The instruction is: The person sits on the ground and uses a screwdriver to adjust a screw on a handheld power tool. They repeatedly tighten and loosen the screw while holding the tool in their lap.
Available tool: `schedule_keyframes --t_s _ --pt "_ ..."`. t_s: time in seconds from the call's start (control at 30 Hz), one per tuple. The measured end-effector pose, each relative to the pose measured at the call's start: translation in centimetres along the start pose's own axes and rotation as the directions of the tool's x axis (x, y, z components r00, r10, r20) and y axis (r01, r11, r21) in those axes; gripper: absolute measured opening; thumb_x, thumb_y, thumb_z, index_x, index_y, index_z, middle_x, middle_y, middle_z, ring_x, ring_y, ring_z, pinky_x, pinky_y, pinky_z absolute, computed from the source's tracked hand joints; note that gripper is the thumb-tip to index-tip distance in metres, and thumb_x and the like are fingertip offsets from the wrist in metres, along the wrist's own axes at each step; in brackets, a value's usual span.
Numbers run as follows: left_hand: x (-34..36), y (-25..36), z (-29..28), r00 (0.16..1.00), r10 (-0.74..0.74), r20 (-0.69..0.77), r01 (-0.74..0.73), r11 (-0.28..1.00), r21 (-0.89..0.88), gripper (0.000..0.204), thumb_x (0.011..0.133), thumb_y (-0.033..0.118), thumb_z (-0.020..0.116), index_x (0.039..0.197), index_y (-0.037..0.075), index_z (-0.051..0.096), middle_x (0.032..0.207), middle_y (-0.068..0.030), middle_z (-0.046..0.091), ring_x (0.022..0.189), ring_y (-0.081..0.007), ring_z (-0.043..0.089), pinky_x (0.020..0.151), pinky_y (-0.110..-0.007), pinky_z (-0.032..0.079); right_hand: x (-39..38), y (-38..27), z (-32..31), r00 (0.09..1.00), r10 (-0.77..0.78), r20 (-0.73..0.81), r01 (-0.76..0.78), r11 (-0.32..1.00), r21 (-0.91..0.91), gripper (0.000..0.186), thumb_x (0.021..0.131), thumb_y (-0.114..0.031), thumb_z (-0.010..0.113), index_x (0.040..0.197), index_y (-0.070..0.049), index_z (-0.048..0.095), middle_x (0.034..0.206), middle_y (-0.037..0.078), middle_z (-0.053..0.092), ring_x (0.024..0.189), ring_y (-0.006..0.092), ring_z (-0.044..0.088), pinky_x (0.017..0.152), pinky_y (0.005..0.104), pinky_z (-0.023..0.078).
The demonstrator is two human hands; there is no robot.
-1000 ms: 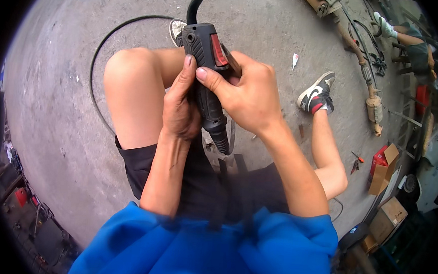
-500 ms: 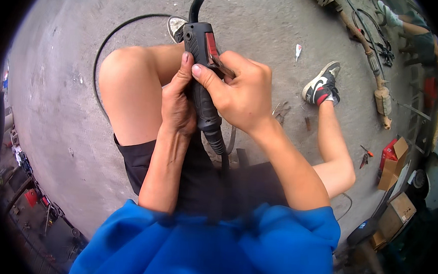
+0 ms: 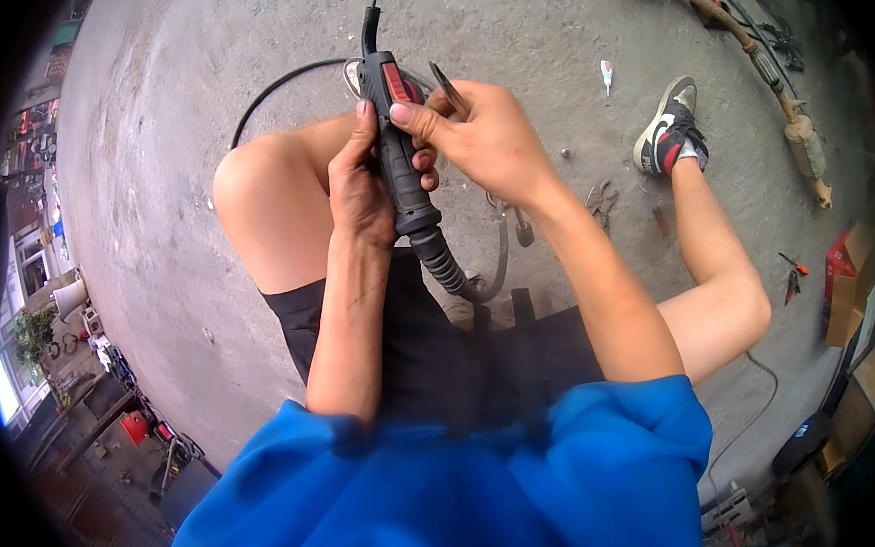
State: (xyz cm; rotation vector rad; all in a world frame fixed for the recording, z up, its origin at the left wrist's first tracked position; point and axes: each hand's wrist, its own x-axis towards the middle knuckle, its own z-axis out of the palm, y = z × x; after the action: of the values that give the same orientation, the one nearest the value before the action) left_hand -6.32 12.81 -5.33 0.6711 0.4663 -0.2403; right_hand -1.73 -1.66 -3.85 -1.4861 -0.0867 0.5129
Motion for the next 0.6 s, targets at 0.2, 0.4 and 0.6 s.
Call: schedule_keyframes --t_s 0.2,0.4,0.6 --pt "-0.3 0.8 -0.4 0.999 -0.007 0.042 0.007 1.000 0.000 0.054 0.099 0.052 0.048 0.103 -0.001 0.053 0.086 -0.0090 0.047 0.071 -0.0176 0.047 0.057 -0.030 0.042 -1.3 2.8 -5.3 0.957 -0.033 -0.289 -0.040 0.969 -0.245 0.046 0.095 -0.044 0.064 0.074 -0.003 0.064 0.058 -0.006 0.042 0.057 0.0052 0.038 0.052 0.0269 0.029" --pt "-0.1 0.3 0.3 0.998 -0.016 0.068 0.013 0.999 0.052 0.055 0.099 0.053 0.047 0.101 -0.002 0.053 0.086 -0.0091 0.046 0.069 -0.0175 0.046 0.056 -0.031 0.041 -3.5 10.9 -9.1 0.846 0.195 -0.496 -0.309 0.938 -0.158 0.056 0.094 -0.051 0.061 0.067 -0.002 0.062 0.054 -0.002 0.046 0.053 0.0095 0.043 0.052 0.0305 0.035" --pt "-1.1 -2.2 1.5 0.999 0.004 -0.037 0.004 0.979 0.204 0.051 0.097 0.053 0.053 0.106 0.003 0.055 0.080 -0.0088 0.057 0.063 -0.0164 0.057 0.051 -0.029 0.050 -6.3 0.9 -2.1 0.944 -0.096 -0.317 0.049 0.987 -0.153 0.030 0.090 -0.024 0.073 0.101 0.002 0.064 0.062 0.004 0.051 0.057 0.0065 0.047 0.049 0.0295 0.039"
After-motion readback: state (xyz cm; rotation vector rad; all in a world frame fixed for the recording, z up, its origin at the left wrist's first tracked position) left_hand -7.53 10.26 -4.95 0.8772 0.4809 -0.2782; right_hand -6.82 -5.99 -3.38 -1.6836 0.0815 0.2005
